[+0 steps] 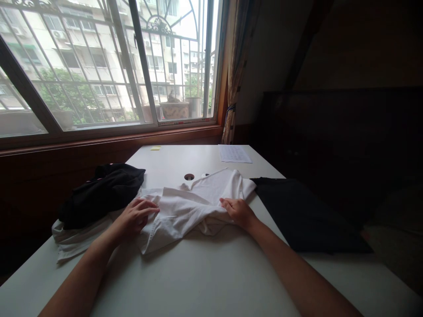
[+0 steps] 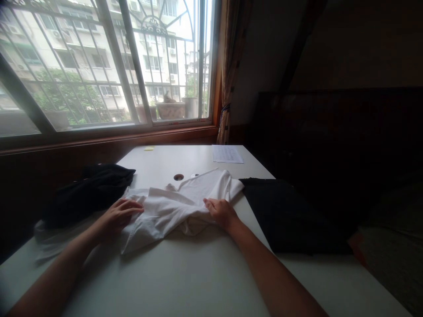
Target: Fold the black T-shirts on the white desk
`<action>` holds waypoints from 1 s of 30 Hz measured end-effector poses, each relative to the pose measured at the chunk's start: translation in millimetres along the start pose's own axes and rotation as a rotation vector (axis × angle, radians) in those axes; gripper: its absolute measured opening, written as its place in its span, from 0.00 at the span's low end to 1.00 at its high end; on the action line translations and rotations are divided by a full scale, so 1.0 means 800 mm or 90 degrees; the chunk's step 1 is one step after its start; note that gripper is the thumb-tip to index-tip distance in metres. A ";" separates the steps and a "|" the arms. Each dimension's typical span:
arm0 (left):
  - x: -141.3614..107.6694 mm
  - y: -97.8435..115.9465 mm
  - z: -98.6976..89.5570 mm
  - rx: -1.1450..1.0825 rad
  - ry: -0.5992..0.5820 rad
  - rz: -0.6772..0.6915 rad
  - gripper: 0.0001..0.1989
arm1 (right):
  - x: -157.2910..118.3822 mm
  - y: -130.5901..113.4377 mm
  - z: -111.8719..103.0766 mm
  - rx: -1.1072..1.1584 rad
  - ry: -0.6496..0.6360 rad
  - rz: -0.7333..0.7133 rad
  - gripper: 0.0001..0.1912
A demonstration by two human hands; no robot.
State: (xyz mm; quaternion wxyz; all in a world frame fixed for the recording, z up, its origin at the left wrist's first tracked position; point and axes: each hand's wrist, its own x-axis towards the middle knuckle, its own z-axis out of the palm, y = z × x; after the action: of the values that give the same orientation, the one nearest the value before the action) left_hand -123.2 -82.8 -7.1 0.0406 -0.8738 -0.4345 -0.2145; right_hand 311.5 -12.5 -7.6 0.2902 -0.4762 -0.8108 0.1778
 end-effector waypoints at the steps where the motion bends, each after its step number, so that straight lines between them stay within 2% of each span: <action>1: 0.000 0.000 0.000 0.001 0.002 -0.001 0.20 | 0.000 0.000 0.000 -0.019 -0.001 0.001 0.24; 5: -0.002 -0.001 0.005 0.028 0.022 -0.012 0.18 | -0.003 -0.004 -0.003 -0.057 -0.025 -0.020 0.26; 8: -0.002 -0.002 0.010 0.051 0.032 -0.017 0.17 | -0.007 -0.010 -0.007 -0.046 -0.066 -0.101 0.26; 10: 0.000 -0.002 0.011 0.062 0.037 -0.012 0.17 | -0.009 -0.016 -0.008 -0.025 -0.063 -0.164 0.24; 12: 0.002 -0.001 0.010 0.071 0.041 -0.011 0.16 | -0.009 -0.021 -0.005 0.017 -0.045 -0.227 0.18; 15: 0.005 0.002 0.006 0.069 0.043 -0.012 0.14 | -0.009 -0.023 0.004 0.103 -0.045 -0.276 0.02; 17: 0.005 0.004 0.005 0.069 0.047 -0.011 0.14 | -0.010 -0.020 0.012 0.157 -0.071 -0.250 0.16; 19: 0.006 0.005 0.004 0.079 0.058 -0.010 0.14 | -0.010 -0.015 0.018 0.188 -0.100 -0.185 0.31; 22: 0.006 0.008 0.005 0.091 0.102 -0.010 0.13 | -0.008 -0.010 0.022 0.202 -0.128 -0.097 0.41; 25: 0.006 0.015 0.006 0.046 0.150 -0.029 0.12 | -0.005 -0.009 0.025 0.245 -0.148 -0.078 0.37; 30: 0.004 0.020 0.005 -0.084 0.220 -0.122 0.12 | -0.002 -0.009 0.026 0.380 -0.118 -0.050 0.20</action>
State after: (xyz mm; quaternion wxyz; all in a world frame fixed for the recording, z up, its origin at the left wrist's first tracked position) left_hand -107.5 -89.5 -7.6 0.0367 -0.7797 -0.4869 -0.3919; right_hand 294.0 -17.9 -20.1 0.3490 -0.3202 -0.7632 0.4395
